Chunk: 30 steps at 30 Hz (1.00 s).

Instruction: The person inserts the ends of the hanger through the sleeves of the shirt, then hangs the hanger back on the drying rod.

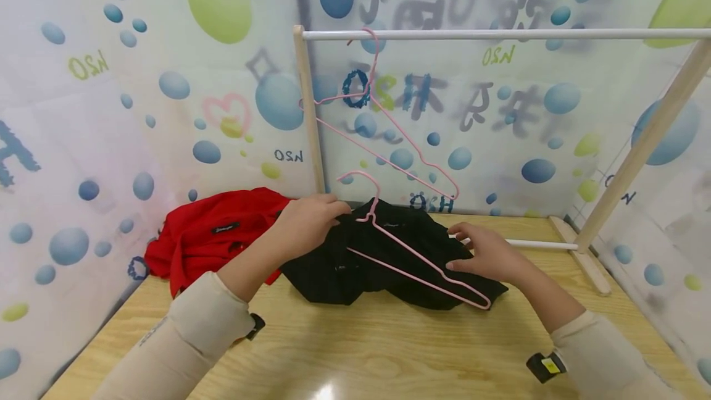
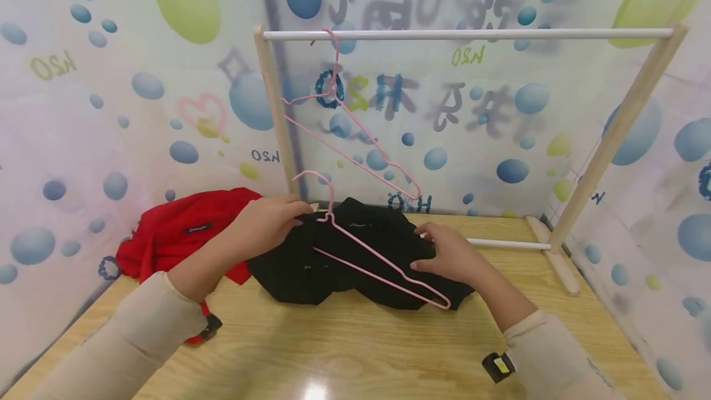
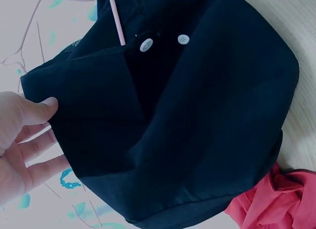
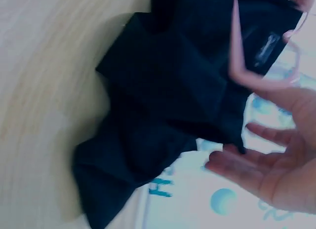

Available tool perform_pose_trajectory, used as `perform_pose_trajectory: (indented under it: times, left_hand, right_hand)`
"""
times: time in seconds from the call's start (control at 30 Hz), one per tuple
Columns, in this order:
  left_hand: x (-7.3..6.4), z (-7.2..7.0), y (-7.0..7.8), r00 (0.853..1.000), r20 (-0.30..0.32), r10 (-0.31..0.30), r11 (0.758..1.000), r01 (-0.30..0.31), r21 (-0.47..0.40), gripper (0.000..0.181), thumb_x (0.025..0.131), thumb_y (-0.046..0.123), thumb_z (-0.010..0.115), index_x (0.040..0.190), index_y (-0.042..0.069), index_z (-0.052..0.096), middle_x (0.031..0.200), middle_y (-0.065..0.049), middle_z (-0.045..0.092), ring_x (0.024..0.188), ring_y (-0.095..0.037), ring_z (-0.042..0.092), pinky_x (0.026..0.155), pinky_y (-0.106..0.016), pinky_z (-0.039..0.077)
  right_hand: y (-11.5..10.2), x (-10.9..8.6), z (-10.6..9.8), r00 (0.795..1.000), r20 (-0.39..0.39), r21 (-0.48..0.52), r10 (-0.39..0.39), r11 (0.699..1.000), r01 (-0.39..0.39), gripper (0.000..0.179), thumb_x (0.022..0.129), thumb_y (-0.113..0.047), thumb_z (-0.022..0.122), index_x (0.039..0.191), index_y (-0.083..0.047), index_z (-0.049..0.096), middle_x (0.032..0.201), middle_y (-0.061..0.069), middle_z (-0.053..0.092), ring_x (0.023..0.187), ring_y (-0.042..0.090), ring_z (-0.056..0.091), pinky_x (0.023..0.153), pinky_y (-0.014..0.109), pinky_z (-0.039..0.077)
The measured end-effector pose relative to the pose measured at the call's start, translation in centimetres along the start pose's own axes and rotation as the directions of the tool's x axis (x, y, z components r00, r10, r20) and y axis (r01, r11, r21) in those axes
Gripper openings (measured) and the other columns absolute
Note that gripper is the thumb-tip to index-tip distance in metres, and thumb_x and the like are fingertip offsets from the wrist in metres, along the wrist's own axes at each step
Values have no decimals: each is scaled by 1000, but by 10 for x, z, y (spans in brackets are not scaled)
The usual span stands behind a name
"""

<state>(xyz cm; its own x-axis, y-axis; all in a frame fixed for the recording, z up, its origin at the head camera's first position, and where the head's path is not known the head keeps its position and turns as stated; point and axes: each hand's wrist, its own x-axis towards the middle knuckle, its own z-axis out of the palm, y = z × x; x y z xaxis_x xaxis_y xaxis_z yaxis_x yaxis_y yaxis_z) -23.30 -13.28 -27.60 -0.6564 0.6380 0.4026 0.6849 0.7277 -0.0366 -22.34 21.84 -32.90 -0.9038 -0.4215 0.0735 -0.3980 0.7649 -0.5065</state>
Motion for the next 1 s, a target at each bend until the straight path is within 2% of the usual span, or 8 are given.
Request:
perform_pose_trajectory:
  times: [0.1, 0.2, 0.4, 0.47, 0.6, 0.73, 0.87, 1.0]
  left_hand:
    - [0, -2, 0, 1000, -17, 10, 1000, -11, -21, 26, 85, 5, 73, 110, 13, 69, 95, -4, 66, 86, -22, 64, 60, -32, 53]
    - [-1, -3, -2, 999, -34, 13, 999, -14, -28, 26, 85, 5, 73, 110, 12, 69, 97, -5, 66, 87, -22, 64, 63, -33, 55]
    - [-4, -6, -7, 997, -72, -4, 999, 0, -50, 26, 85, 5, 74, 109, 11, 68, 98, -6, 67, 85, -22, 63, 69, -35, 56]
    - [-5, -7, -9, 997, -78, -16, 998, 12, -54, 27, 85, 5, 74, 110, 10, 68, 97, -7, 66, 83, -23, 62, 69, -35, 55]
    - [-6, -7, -14, 996, -85, -42, 998, 37, -50, 27, 86, 6, 73, 112, 9, 68, 98, -8, 67, 85, -24, 62, 72, -36, 56]
    - [-8, -8, -16, 993, -105, -44, 998, 38, -55, 25, 87, 7, 72, 112, 9, 67, 98, -8, 67, 86, -24, 63, 72, -37, 55]
    - [-8, -8, -16, 991, -126, -34, 998, 28, -48, 26, 88, 7, 71, 113, 8, 67, 97, -8, 66, 85, -24, 62, 70, -37, 55]
    - [-7, -7, -15, 988, -150, -25, 999, 20, -35, 27, 87, 8, 72, 113, 7, 67, 95, -9, 67, 82, -24, 62, 68, -36, 55]
  right_hand:
    - [11, 2, 6, 999, 39, 136, 26, 990, -31, 69, 84, -26, 78, 138, -1, 44, 132, 27, 51, 114, 46, 54, 87, 53, 51]
    - [19, 2, 10, 997, 57, 233, 47, 971, -59, 65, 84, -20, 77, 138, -2, 44, 132, 26, 50, 116, 45, 52, 87, 51, 51]
    - [28, -1, 10, 996, 61, 302, 60, 950, -76, 52, 86, -2, 70, 134, 4, 51, 129, 29, 53, 117, 47, 52, 90, 53, 49]
    - [30, -3, 7, 996, 49, 309, 78, 947, -89, 47, 87, 1, 68, 132, 4, 54, 122, 27, 59, 113, 44, 57, 88, 51, 51]
    - [34, -9, -4, 995, -7, 263, 102, 960, -96, 39, 88, -1, 67, 126, 3, 59, 111, 21, 64, 103, 38, 62, 83, 48, 53]
    - [36, -16, -18, 993, -59, 251, 106, 964, -88, 34, 91, -5, 65, 125, 2, 61, 116, 21, 64, 106, 37, 62, 84, 45, 54]
    - [35, -23, -32, 992, -99, 267, 75, 963, -46, 34, 93, -2, 62, 126, 5, 60, 120, 24, 62, 110, 39, 60, 81, 31, 54]
    - [32, -28, -44, 988, -136, 196, 67, 980, -40, 32, 92, 0, 62, 124, 4, 62, 118, 23, 64, 108, 38, 61, 80, 29, 54]
